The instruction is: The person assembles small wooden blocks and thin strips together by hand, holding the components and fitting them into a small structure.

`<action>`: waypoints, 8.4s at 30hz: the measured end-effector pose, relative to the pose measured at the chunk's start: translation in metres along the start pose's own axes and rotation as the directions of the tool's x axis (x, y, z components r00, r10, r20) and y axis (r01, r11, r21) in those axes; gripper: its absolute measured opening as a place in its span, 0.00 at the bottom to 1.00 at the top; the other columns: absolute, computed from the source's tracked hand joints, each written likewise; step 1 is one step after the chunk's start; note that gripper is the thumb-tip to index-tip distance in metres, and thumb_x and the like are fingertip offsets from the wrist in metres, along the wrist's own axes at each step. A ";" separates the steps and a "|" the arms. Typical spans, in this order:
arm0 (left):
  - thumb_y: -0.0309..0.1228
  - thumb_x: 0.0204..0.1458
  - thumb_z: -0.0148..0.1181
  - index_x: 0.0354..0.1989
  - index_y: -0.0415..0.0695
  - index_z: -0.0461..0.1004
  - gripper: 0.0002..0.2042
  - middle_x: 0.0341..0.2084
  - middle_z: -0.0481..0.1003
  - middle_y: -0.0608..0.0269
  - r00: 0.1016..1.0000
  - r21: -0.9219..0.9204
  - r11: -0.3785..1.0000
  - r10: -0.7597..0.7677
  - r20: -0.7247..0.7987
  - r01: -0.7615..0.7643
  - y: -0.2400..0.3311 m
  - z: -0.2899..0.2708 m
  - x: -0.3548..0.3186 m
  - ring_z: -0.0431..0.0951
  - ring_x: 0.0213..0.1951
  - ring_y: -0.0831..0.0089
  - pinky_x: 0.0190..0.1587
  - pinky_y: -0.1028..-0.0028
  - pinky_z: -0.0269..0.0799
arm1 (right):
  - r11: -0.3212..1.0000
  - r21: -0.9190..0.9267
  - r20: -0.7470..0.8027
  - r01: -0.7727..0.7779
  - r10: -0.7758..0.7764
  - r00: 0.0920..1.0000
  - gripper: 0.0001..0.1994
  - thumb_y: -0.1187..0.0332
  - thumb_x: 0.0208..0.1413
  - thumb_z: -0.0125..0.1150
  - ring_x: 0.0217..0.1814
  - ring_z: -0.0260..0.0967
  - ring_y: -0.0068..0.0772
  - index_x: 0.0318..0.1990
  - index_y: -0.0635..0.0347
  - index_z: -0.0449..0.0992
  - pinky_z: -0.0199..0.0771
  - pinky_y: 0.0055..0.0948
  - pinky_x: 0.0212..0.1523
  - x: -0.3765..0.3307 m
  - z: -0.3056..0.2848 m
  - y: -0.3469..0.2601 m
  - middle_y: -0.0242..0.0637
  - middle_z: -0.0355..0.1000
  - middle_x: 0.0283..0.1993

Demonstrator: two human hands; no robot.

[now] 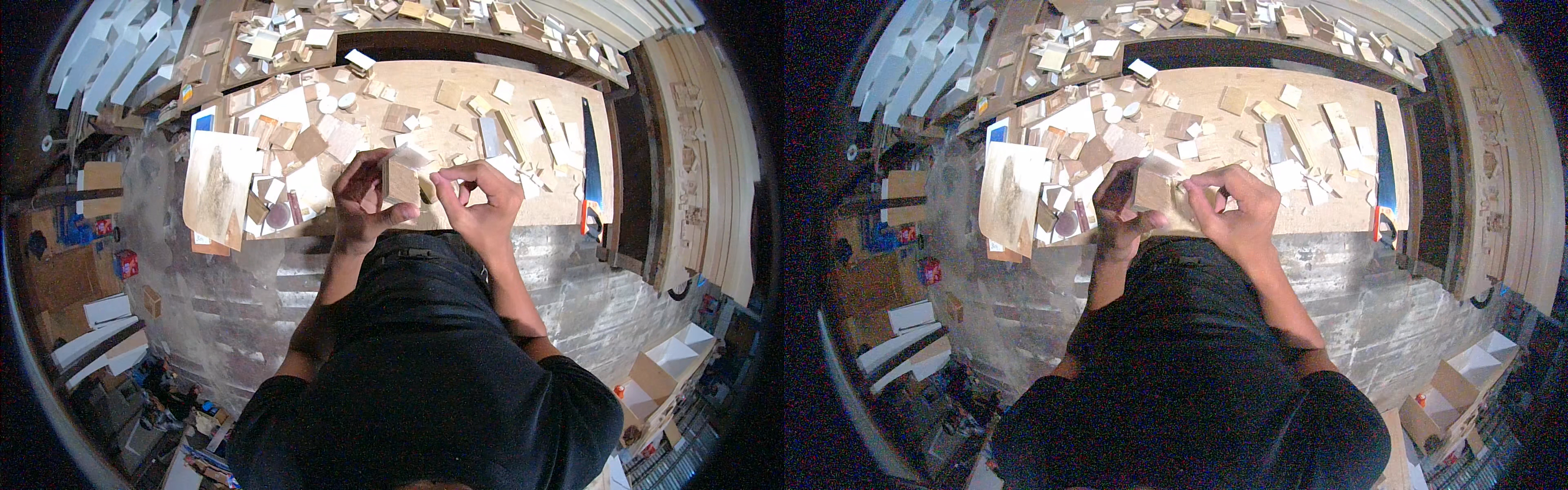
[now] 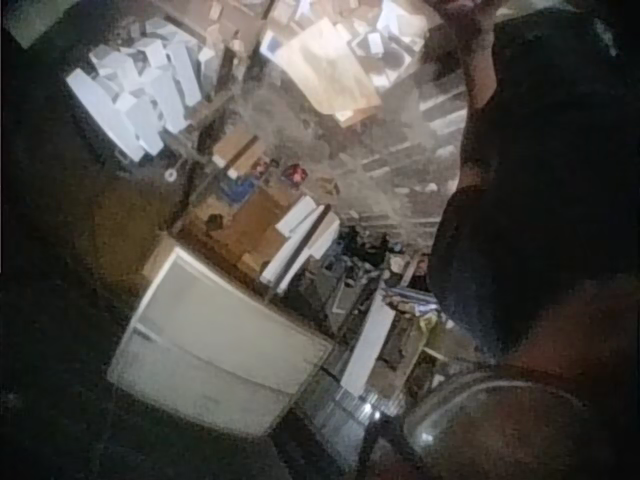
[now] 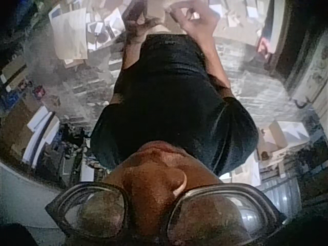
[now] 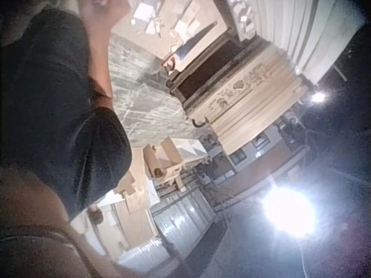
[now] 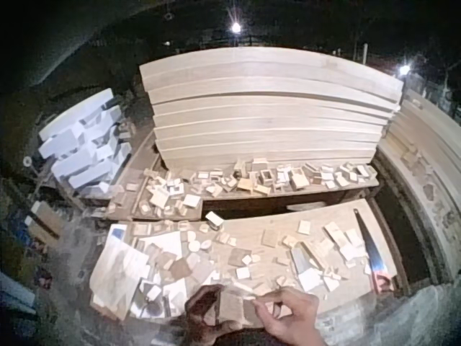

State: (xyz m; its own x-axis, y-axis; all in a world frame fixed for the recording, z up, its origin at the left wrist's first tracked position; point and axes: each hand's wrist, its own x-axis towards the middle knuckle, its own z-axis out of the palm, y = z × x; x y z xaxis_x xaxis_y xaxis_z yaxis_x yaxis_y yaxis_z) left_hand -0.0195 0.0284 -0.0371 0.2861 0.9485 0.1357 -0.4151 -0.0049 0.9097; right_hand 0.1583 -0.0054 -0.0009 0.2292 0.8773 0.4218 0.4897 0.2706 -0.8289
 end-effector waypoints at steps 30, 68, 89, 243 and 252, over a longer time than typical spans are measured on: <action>0.25 0.35 0.79 0.55 0.35 0.65 0.36 0.46 0.74 0.58 0.992 -0.001 0.997 -0.075 -0.102 0.075 -0.007 0.009 -0.004 0.74 0.50 0.71 0.56 0.72 0.69 | 0.999 -0.009 0.007 0.037 -0.037 0.999 0.05 0.80 0.43 0.70 0.21 0.67 0.19 0.28 0.64 0.81 0.63 0.17 0.19 0.001 0.001 0.010 0.36 0.77 0.26; 0.29 0.31 0.80 0.49 0.39 0.71 0.33 0.41 0.76 0.57 0.989 0.654 0.754 0.135 -0.063 -0.061 0.028 0.027 0.012 0.78 0.44 0.69 0.48 0.69 0.73 | 0.976 0.027 0.154 -0.217 0.211 0.965 0.04 0.74 0.45 0.70 0.20 0.64 0.16 0.29 0.63 0.82 0.62 0.18 0.22 0.021 -0.007 0.027 0.35 0.78 0.27; 0.31 0.32 0.80 0.49 0.39 0.71 0.33 0.42 0.77 0.54 0.872 0.800 0.503 0.487 0.051 -0.328 0.008 0.015 0.028 0.78 0.46 0.62 0.50 0.67 0.73 | 0.859 -0.309 0.157 -0.408 0.469 0.869 0.08 0.67 0.46 0.69 0.27 0.77 0.36 0.32 0.59 0.83 0.74 0.33 0.30 -0.044 0.008 0.168 0.40 0.80 0.29; 0.27 0.50 0.58 0.63 0.35 0.57 0.31 0.56 0.68 0.46 0.885 -0.587 0.790 -0.387 -0.258 0.175 -0.043 -0.040 -0.030 0.72 0.55 0.58 0.58 0.59 0.68 | 0.740 -0.584 0.108 -0.334 0.479 0.871 0.16 0.64 0.44 0.66 0.39 0.77 0.48 0.43 0.52 0.82 0.77 0.42 0.41 -0.013 0.017 0.339 0.47 0.78 0.35; 0.37 0.50 0.64 0.66 0.35 0.52 0.38 0.59 0.66 0.44 0.918 -0.428 0.885 -0.310 -0.245 0.185 -0.048 0.004 -0.041 0.72 0.55 0.55 0.61 0.62 0.65 | 0.878 -0.462 0.344 -0.125 0.308 0.887 0.18 0.69 0.46 0.63 0.44 0.75 0.50 0.48 0.50 0.79 0.76 0.43 0.45 0.030 0.087 0.346 0.48 0.76 0.42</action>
State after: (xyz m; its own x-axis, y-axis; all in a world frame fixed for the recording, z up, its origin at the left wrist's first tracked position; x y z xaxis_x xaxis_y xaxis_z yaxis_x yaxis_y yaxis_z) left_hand -0.0076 -0.0114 -0.0844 0.1797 0.9503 -0.2542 -0.6841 0.3064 0.6619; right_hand 0.2619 0.1492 -0.3072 0.0643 0.9979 -0.0072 0.7900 -0.0553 -0.6107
